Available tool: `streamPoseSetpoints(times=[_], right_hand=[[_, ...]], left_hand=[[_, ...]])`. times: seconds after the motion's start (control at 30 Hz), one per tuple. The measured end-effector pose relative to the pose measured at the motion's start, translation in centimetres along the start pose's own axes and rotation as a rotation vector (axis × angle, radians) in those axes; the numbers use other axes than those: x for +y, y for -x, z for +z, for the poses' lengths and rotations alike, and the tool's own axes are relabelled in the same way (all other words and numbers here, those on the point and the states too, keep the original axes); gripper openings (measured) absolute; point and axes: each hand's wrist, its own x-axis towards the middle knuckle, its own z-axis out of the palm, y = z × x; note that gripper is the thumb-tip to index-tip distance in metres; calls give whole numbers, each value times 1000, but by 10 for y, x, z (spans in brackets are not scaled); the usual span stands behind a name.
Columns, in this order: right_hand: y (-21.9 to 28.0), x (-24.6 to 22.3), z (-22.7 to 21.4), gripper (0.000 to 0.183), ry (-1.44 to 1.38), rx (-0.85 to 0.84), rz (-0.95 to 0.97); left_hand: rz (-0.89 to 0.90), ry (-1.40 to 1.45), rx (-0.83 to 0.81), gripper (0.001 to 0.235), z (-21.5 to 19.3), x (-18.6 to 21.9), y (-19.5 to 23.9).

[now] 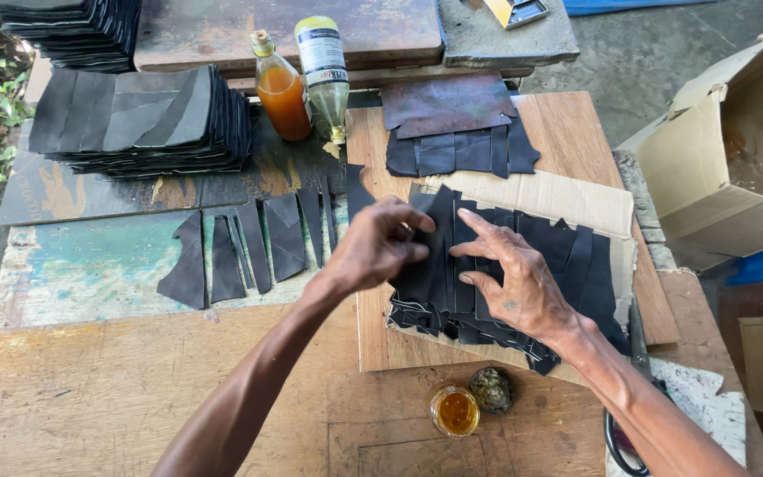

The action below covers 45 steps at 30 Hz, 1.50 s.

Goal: The person repeatedly picks up small black leather pieces from a stack, applies a viscous amber liquid to the edges using a small stone, and places the treated pieces onto a separate pile. The process is repeated continuously throughout the clip.

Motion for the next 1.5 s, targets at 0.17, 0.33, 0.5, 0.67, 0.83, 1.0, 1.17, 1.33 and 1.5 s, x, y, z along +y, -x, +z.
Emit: streamPoseSetpoints(times=[0.17, 0.33, 0.5, 0.67, 0.83, 1.0, 1.17, 1.33, 1.5], right_hand=[[1, 1, 0, 92, -4, 14, -15], [2, 5, 3, 95, -19, 20, 17], [4, 8, 3, 97, -20, 15, 26], [5, 9, 4, 97, -49, 49, -15], [5, 8, 3, 101, -94, 59, 19], [6, 8, 2, 102, -99, 55, 36], [5, 7, 1, 102, -102, 60, 32], [5, 7, 1, 102, -105, 59, 40], [5, 7, 1, 101, -124, 52, 44]], left_hand=[[-102, 443, 0, 45, -22, -16, 0], [-18, 570, -121, 64, -5, -34, -5], [-61, 558, -146, 74, 2, -38, -8], [15, 467, 39, 66, -6, -14, 4], [-25, 187, 99, 45, 6, 2, 4], [-42, 57, 45, 43, 15, 8, -2], [-23, -53, 39, 49, 19, 10, -8], [-50, -119, 31, 50, 20, 8, -13], [-51, -116, 30, 51, 20, 8, -16]])
